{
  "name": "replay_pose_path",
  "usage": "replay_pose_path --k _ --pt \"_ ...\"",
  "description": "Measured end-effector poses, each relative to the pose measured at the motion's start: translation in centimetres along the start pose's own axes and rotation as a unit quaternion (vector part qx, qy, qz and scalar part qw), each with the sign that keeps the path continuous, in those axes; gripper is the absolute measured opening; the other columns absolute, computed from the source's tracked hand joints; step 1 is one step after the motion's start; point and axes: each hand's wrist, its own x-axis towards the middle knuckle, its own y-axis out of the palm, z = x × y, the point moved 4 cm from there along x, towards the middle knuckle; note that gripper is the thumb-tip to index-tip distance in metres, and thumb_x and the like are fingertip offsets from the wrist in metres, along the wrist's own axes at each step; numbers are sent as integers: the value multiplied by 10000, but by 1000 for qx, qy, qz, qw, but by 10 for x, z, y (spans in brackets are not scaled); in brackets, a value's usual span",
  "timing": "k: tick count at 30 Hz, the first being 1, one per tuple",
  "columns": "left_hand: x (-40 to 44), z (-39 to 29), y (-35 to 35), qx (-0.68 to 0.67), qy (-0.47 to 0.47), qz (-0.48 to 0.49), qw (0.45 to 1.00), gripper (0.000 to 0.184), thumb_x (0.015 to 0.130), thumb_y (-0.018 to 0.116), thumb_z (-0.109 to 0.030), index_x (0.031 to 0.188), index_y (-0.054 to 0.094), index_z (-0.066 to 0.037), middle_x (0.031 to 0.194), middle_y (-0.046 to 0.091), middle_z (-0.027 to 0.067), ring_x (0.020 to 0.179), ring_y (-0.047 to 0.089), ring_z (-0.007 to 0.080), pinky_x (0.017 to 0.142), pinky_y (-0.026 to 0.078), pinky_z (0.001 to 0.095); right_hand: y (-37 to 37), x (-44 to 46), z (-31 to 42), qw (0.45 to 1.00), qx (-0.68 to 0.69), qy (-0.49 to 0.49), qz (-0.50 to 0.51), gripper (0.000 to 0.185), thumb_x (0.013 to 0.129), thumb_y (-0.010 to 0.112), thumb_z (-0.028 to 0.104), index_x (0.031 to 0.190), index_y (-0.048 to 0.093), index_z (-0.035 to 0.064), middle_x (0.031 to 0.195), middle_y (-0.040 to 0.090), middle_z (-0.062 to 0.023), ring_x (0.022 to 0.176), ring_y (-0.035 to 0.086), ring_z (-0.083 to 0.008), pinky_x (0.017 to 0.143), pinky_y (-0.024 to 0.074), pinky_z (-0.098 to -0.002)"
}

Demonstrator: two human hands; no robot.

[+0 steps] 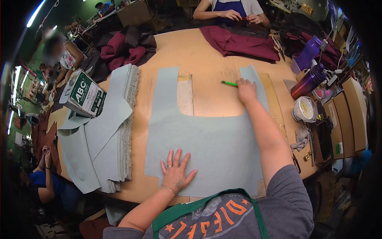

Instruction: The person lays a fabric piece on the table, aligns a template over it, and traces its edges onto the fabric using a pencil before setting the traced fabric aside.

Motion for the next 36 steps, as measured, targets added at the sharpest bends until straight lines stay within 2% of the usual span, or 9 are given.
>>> replay_pose_path --k 4,7,11,14,17,27,30,33,36 --pt "-2 1 1 -8 -5 -5 1000 607 739 540 -463 1248 384 -172 1375 183 97 1271 109 341 903 151 652 -31 -66 23 976 180 -113 -57 248 757 424 47 959 565 80 996 553 -99 969 505 -285 842 396 -423" --pt "-4 1 1 -15 -6 -11 1000 608 740 540 -462 1252 378 -177 1374 186 92 1273 106 335 911 148 647 -56 -140 -20 947 235 -41 -217 204 687 504 -19 869 583 27 842 572 -146 835 528 -318 742 427 -385" --pt "-6 3 2 -21 -6 -21 1000 608 744 539 -462 1257 372 -180 1374 190 84 1276 105 325 917 148 642 -74 -248 -112 954 96 257 -125 168 750 566 118 883 581 16 829 561 -178 826 517 -345 716 414 -403" --pt "-7 4 2 -20 -6 -24 1000 611 756 524 -474 1269 360 -187 1382 186 79 1284 103 308 927 144 634 -67 -293 -144 934 117 333 -48 207 742 592 173 862 582 4 821 561 -193 813 518 -358 718 411 -409" --pt "-6 12 3 -5 5 -33 999 620 764 507 -489 1287 341 -199 1394 174 82 1287 117 303 929 149 633 -54 -299 -147 957 126 260 -38 250 738 602 206 862 584 -10 824 564 -204 816 524 -366 727 414 -409" --pt "-35 55 -4 36 -37 -29 998 701 747 484 -558 1316 294 -196 1402 162 90 1289 126 304 919 163 638 -62 -275 -135 962 60 263 -39 495 679 669 385 872 559 -58 806 578 -228 752 571 -343 683 458 -395" --pt "-33 57 -1 34 -32 -25 999 735 738 484 -573 1325 272 -185 1406 148 91 1293 111 302 920 153 639 -56 -268 -165 895 279 343 59 449 717 664 341 916 550 -45 796 601 -145 705 590 -231 633 471 -324" --pt "-34 59 -2 34 -24 -13 999 768 723 489 -590 1330 258 -180 1409 138 93 1295 99 301 921 147 638 -81 -271 -161 700 649 292 59 329 752 649 233 945 546 -13 807 602 -71 679 573 -134 598 463 -254" --pt "-32 59 -3 42 -17 -2 999 794 703 500 -608 1330 260 -184 1409 132 98 1295 94 303 923 146 636 -107 -274 -151 693 681 230 49 317 758 620 109 1026 500 -10 897 590 -64 726 570 -119 643 457 -234"
